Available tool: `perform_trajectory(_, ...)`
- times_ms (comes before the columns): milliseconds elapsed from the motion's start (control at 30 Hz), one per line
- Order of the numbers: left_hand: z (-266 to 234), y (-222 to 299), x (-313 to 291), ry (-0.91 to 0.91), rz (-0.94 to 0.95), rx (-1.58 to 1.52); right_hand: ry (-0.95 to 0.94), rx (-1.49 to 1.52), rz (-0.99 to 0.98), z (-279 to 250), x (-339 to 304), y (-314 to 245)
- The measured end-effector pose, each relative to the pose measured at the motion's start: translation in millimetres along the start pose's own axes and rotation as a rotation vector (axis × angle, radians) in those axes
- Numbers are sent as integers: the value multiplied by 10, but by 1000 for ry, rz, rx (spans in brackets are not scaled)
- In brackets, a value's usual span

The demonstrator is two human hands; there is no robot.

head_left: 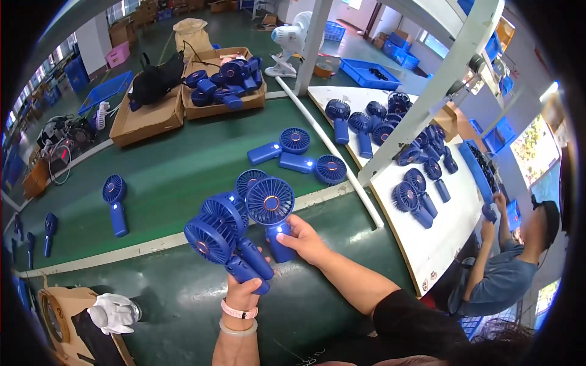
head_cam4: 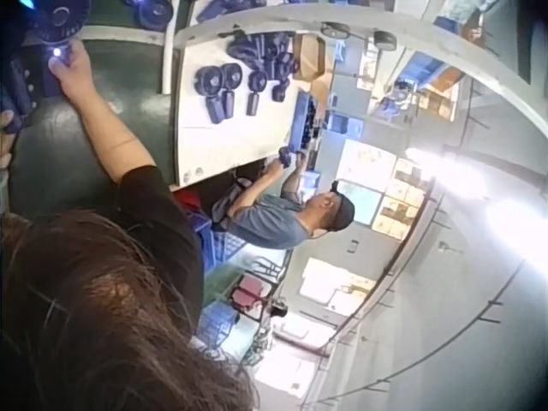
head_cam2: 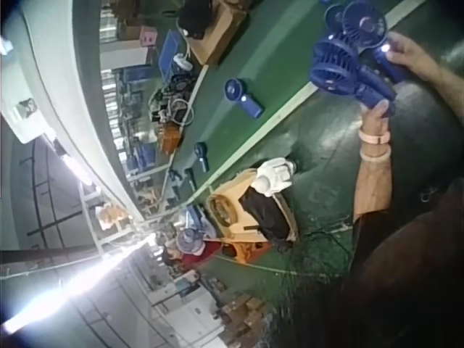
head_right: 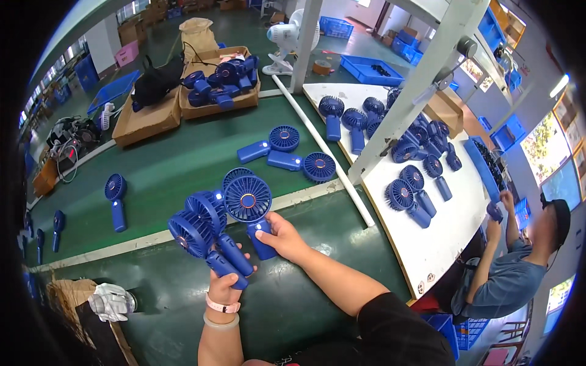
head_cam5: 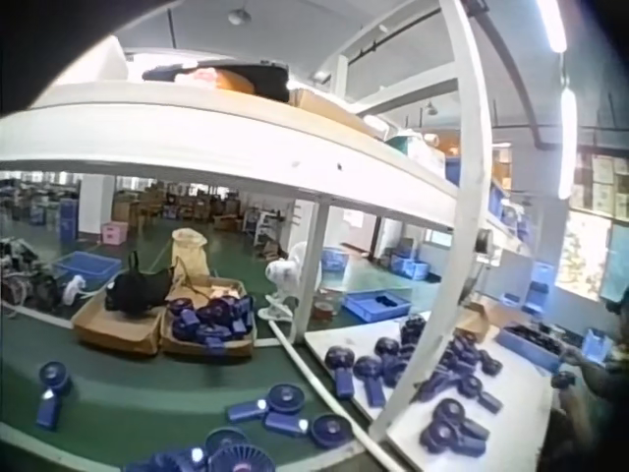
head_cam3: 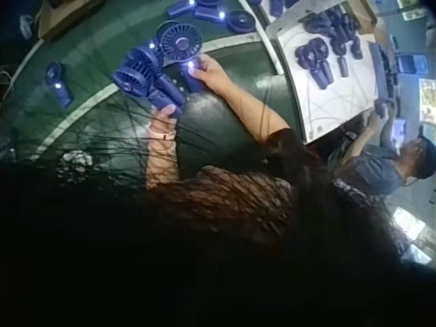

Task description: The person picks up handheld fans from a conveyor belt and presses their power buttons to test them, placing fans onto an adjacent workbench. The person then wets a cloth with liquid from a bottle, wipes a handheld fan, and tests more fans from the conveyor.

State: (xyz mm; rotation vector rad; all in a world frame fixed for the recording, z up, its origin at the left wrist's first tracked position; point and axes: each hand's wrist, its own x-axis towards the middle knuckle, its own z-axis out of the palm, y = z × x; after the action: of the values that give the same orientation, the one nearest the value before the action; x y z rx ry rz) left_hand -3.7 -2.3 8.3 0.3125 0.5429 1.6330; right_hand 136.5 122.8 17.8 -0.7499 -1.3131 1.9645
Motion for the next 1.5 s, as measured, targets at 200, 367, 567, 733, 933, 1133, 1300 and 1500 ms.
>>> perform_trajectory(200, -44, -18, 2, -24, -3, 24, -54, 16, 20, -54, 8, 14)
perform_trajectory(367, -2, -10, 25, -35, -4, 44, 10, -117, -116, 61, -29, 51)
perform_trajectory(567, -37, 48, -5, -238, -124, -103, -131, -616, -575, 10, -118, -26)
perform_trajectory(733, 27, -82, -39, -27, -46, 537, -204, -817, -368, 228, -278, -16)
perform_trajectory(933, 162, -161, 49, -81, 317, 483, -387, 453, 280, 67, -204, -109)
perform_trajectory(1133, 13, -7, 54, 108, 271, 242, -453, 991, 193, 90, -156, -118)
perform_trajectory(1300, 43, -25, 97, 95, 233, 223, -440, 996, 140, 42, -338, -250)
perform_trajectory(1500, 6, -11, 55, 208, 208, 317, 98, -304, 96, -632, -1330, -884)
